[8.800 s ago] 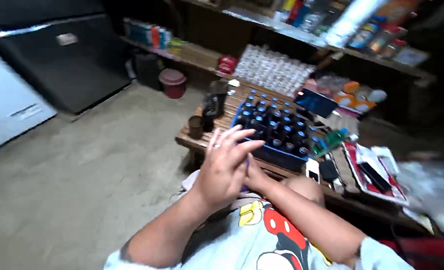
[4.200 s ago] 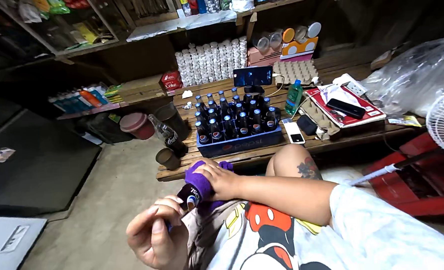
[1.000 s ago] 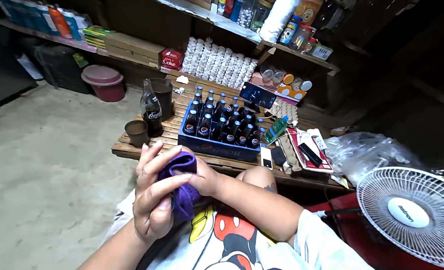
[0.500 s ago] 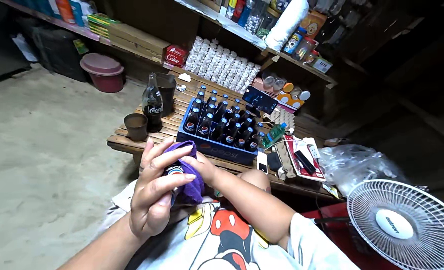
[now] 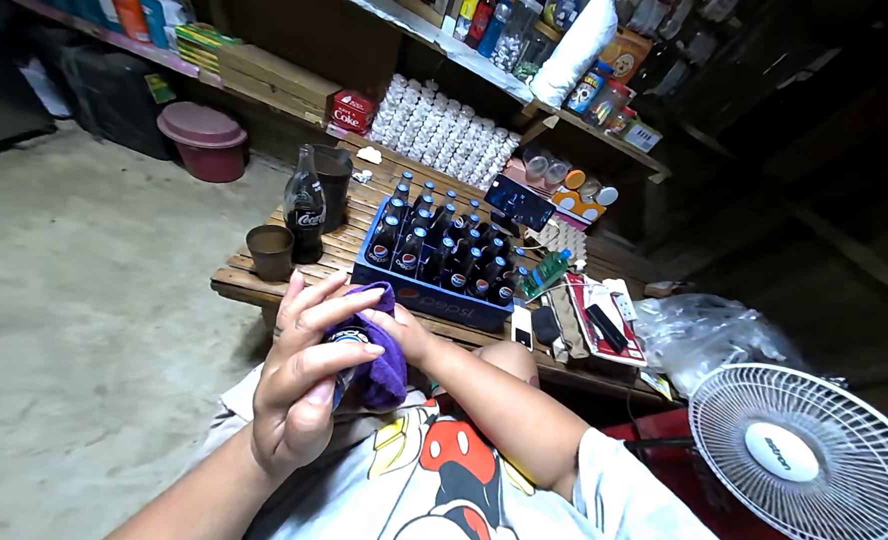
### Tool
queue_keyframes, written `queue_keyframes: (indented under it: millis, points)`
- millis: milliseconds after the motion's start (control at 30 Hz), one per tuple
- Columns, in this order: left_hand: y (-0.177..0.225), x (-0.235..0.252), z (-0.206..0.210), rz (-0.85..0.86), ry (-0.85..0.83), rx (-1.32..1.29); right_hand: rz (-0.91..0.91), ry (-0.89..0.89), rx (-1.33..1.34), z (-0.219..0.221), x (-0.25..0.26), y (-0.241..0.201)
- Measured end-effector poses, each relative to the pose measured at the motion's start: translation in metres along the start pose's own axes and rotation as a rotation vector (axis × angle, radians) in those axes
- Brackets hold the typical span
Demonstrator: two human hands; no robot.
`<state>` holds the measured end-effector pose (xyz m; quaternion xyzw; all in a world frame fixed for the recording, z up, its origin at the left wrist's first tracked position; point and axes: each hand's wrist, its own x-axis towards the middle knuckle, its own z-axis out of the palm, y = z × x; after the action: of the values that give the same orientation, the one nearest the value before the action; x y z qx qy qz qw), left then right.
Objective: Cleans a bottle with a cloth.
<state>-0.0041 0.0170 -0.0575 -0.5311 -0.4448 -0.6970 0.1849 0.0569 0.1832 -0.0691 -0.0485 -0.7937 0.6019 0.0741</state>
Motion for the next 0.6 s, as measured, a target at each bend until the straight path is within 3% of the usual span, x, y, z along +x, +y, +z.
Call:
queue_keyframes:
  millis: [600]
  points:
    - [0.0, -0.001, -0.001, 0.006, -0.005, -0.008, -0.001, 0.034, 0.015, 0.003, -0.004, -0.01]
